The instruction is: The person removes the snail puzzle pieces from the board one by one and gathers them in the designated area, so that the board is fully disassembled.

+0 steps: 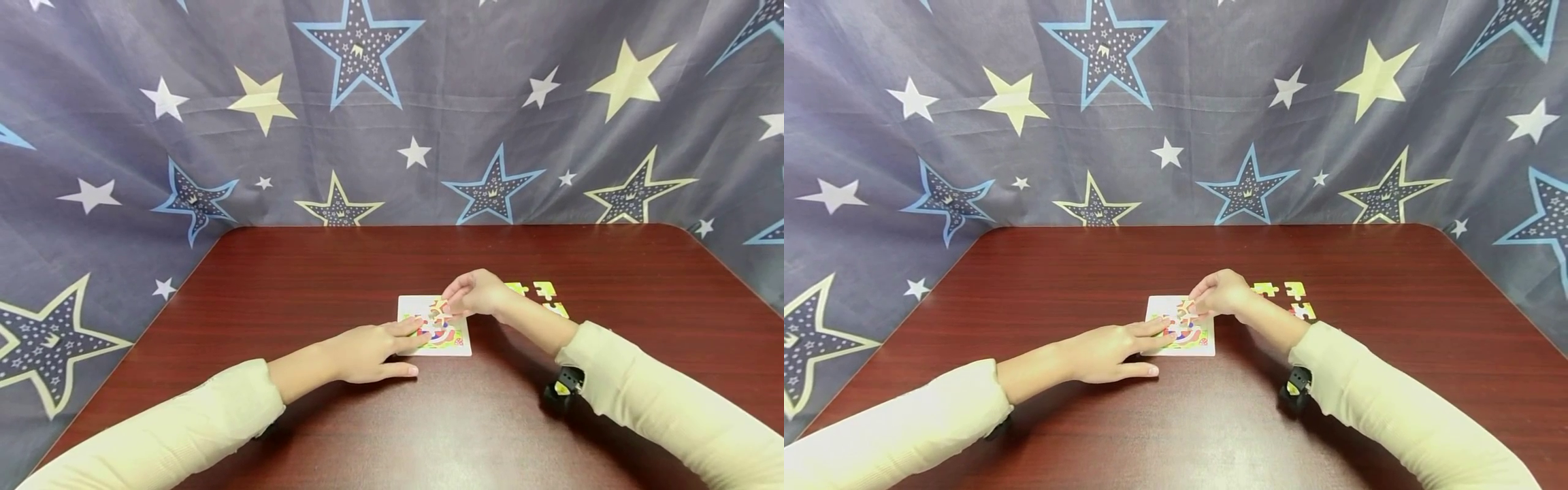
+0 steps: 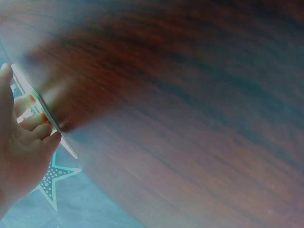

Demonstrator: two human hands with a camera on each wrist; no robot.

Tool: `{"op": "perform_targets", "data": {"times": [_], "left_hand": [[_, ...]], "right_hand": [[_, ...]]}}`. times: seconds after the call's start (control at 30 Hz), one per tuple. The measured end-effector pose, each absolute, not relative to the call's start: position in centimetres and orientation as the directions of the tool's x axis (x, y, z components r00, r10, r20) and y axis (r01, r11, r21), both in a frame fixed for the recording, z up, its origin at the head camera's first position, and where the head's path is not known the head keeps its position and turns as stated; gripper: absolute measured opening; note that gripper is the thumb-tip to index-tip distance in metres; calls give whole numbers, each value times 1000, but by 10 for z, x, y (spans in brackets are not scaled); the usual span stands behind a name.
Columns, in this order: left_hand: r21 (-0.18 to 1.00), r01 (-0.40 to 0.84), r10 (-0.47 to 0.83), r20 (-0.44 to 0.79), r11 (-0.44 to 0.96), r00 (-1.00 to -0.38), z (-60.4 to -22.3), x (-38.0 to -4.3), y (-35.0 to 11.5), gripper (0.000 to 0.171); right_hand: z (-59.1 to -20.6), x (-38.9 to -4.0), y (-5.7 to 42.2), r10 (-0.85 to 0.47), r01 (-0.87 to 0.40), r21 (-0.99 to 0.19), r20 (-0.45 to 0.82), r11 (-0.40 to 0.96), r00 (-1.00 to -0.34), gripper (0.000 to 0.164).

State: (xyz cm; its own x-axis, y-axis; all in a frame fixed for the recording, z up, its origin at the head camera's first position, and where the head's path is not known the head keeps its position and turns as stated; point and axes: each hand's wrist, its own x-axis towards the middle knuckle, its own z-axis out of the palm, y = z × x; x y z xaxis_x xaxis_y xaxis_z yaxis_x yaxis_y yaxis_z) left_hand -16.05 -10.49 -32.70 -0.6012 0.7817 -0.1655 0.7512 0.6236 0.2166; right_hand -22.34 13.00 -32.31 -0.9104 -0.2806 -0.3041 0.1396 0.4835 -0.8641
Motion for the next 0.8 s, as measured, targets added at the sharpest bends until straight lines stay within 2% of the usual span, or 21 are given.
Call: {"op": "perform_targets", "data": {"times": [0.2,0.4,0.67,0.8], "left_hand": [[227,750,784,-162,621,-600,-330,-161,-107,56],[190,778,801,-143,599,-582,-330,-163,-108,56],[181,779,799,-150,601,-582,-330,-163,-109,54],[188,775,797,-151,603,-584,-331,-163,-109,54]], "right_hand": [[-325,-221,150,-302,171,-898,-308,406,-902,27],[-323,-219,181,-293,175,-905,-301,387,-908,31],[-327,-217,215,-250,181,-897,-299,403,-921,35],[-325,-211,225,-217,174,-871,-300,459,-929,36]]}}
